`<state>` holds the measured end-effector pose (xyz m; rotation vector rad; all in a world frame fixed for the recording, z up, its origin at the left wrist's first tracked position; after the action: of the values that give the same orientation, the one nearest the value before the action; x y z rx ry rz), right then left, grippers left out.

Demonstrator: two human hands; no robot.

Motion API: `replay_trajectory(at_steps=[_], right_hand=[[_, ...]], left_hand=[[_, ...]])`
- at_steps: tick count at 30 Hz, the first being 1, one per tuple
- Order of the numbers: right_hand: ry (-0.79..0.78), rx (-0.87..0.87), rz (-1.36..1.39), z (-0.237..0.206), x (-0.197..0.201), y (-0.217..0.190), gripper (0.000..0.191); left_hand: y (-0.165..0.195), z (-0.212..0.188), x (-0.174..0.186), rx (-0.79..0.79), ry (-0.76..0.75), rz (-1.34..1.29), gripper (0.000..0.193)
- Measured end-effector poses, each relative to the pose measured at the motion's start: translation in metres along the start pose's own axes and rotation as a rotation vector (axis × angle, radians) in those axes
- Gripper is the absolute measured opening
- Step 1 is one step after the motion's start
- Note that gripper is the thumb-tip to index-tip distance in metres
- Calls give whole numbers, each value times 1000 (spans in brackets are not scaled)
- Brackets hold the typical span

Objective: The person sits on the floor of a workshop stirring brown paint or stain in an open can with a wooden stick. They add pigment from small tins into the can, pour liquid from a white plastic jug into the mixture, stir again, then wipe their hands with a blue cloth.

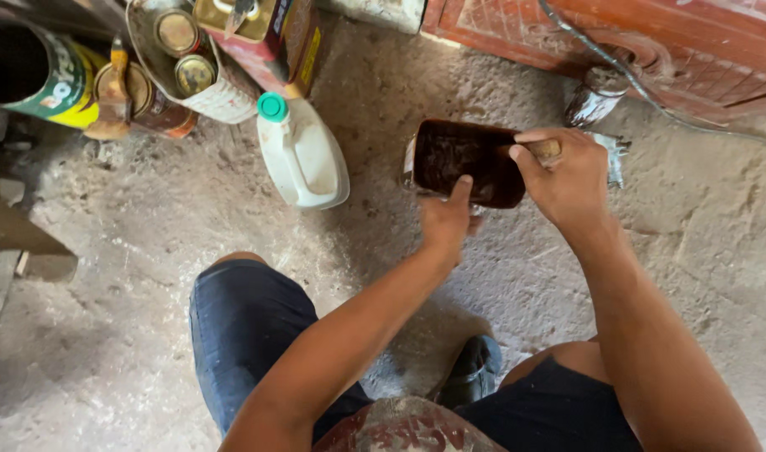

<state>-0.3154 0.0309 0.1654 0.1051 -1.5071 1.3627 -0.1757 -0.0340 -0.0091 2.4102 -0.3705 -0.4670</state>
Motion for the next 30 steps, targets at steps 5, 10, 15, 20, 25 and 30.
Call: replay_trajectory(at_steps=[5,10,15,20,25,30], right_hand=[[-114,65,46,-5,-15,-6,20],[37,135,-78,0,2,-12,14],[-135,-10,68,4,-9,-8,14],[-15,164,33,10,-6,-32,14],[-162,130,196,16,-21,-30,10],[45,295,-6,24,-8,-44,13]], left_hand=[[18,-4,-3,-232,97,-30,19],[20,1,-3,-57,92,-140,26],[51,-6,15,-84,126,-34,33],[76,-10,33,-67,200,92,35],[86,3,36,-99,149,66,34],[91,23,41,-245,327,166,33]])
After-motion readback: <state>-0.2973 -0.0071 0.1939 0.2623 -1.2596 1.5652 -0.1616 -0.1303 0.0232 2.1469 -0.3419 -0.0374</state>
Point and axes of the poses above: each hand's wrist, its own z-axis towards the middle knuckle, its own x-axis out of the back of the hand, y = z × x, the point moved 8 cm from there along z, towards the middle knuckle, and after that the axes turned 5 degrees about x, right-handed, at the moved point
